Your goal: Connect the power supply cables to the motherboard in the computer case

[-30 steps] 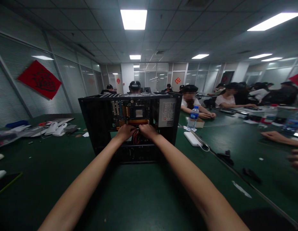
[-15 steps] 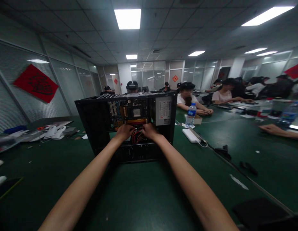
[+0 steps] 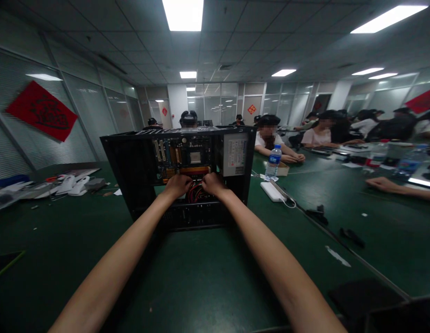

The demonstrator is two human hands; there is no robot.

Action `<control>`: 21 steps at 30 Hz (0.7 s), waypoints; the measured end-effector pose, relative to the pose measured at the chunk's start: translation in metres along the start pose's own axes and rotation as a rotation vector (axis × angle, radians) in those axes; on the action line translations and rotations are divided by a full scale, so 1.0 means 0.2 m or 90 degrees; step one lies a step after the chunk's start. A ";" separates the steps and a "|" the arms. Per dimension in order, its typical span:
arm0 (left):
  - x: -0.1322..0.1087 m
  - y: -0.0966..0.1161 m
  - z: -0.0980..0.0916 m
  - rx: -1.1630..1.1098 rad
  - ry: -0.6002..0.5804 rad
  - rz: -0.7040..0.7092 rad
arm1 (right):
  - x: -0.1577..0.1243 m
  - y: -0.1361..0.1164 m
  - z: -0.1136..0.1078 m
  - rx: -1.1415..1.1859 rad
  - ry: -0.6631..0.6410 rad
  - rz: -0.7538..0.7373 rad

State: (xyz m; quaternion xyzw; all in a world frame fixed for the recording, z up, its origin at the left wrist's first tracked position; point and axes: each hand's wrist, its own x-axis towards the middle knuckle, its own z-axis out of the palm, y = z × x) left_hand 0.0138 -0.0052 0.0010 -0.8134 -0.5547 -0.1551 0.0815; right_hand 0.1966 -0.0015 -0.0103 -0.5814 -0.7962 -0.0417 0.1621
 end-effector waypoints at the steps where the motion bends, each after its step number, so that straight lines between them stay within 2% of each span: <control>1: 0.00 0.00 0.00 0.002 -0.001 -0.002 | 0.00 0.00 0.00 0.001 0.001 0.000; 11: 0.00 0.03 0.00 0.020 -0.001 -0.012 | 0.01 -0.01 0.01 0.000 0.014 0.007; 17: -0.02 0.02 -0.03 0.016 0.000 -0.025 | -0.03 0.02 -0.03 0.028 0.017 -0.028; 21: -0.05 0.02 -0.05 -0.001 0.034 -0.044 | -0.09 0.02 -0.06 0.093 0.077 -0.065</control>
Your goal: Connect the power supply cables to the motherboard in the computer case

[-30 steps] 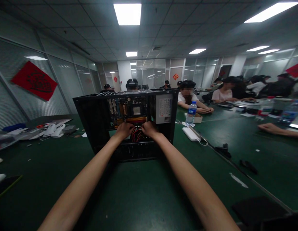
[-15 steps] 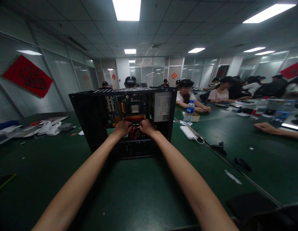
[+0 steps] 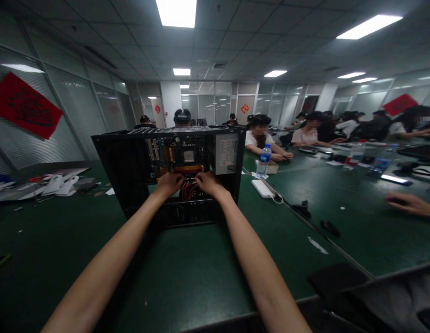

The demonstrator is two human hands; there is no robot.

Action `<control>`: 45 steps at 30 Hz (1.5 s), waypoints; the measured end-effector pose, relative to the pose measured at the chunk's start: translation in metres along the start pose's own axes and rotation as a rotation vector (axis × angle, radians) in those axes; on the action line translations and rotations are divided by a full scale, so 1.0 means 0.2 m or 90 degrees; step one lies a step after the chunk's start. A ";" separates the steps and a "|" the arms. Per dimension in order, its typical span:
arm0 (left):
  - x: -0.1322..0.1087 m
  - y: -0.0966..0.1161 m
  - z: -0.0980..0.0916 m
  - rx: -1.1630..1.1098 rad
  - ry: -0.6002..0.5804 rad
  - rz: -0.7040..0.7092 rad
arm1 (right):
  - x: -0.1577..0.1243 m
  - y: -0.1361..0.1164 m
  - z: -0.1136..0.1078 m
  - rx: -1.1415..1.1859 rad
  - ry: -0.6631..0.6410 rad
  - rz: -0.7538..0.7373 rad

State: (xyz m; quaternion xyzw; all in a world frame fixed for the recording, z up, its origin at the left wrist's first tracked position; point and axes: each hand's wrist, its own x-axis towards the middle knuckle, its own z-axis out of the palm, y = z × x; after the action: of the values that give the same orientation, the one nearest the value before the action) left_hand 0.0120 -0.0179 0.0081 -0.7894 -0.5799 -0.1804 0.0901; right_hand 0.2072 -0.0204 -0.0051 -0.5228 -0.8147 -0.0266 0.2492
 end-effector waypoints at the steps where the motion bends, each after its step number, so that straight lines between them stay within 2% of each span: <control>1: -0.01 0.00 -0.01 -0.009 0.017 -0.004 | -0.03 -0.01 -0.01 0.021 0.031 -0.015; 3: -0.03 -0.01 -0.03 -0.029 0.043 -0.005 | -0.11 -0.04 -0.02 0.046 0.092 -0.067; 6: -0.09 -0.04 -0.07 -0.063 0.042 0.039 | -0.31 -0.03 -0.05 0.022 0.179 -0.188; 7: -0.12 -0.05 -0.08 -0.070 0.035 0.062 | -0.39 0.01 -0.06 0.012 0.230 -0.223; 9: -0.19 -0.08 -0.09 -0.056 0.018 0.104 | -0.53 0.11 -0.08 0.025 0.420 -0.233; 11: -0.28 -0.10 -0.09 -0.008 -0.003 0.137 | -0.62 0.24 -0.10 0.072 0.645 -0.100; 12: -0.33 -0.10 -0.08 0.023 -0.017 0.150 | -0.64 0.31 -0.09 0.124 0.717 -0.002; 13: -0.38 -0.11 -0.07 0.052 -0.028 0.161 | -0.64 0.37 -0.08 0.199 0.750 0.109; 14: -0.43 -0.11 -0.05 0.077 -0.031 0.166 | -0.64 0.42 -0.06 0.291 0.739 0.219; 15: -0.46 -0.11 -0.04 0.094 -0.019 0.166 | -0.62 0.46 -0.02 0.392 0.689 0.314; 17: -0.52 -0.11 -0.01 0.099 0.018 0.162 | -0.59 0.49 0.06 0.568 0.526 0.440; 19: -0.53 -0.12 0.01 0.078 0.040 0.161 | -0.56 0.45 0.16 0.685 0.381 0.454; 21: -0.53 -0.13 0.00 0.056 0.032 0.166 | -0.55 0.39 0.23 0.783 0.315 0.433; 25: -0.53 -0.14 -0.04 0.039 -0.005 0.198 | -0.57 0.30 0.29 0.897 0.324 0.444; 31: -0.53 -0.16 -0.05 0.057 -0.017 0.223 | -0.58 0.30 0.26 0.873 0.377 0.470; 35: -0.54 -0.19 -0.05 0.053 -0.021 0.218 | -0.58 0.25 0.26 0.866 0.403 0.488; 39: -0.59 -0.27 -0.05 0.041 0.000 0.217 | -0.59 0.16 0.28 0.897 0.387 0.499; 45: -0.72 -0.48 -0.10 0.031 0.046 0.187 | -0.59 -0.06 0.36 0.918 0.332 0.432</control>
State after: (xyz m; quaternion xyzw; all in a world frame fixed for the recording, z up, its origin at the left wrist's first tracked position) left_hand -0.1206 -0.1215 -0.0368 -0.8561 -0.4591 -0.1791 0.1554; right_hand 0.2088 -0.1023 -0.1161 -0.4290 -0.3470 0.4574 0.6973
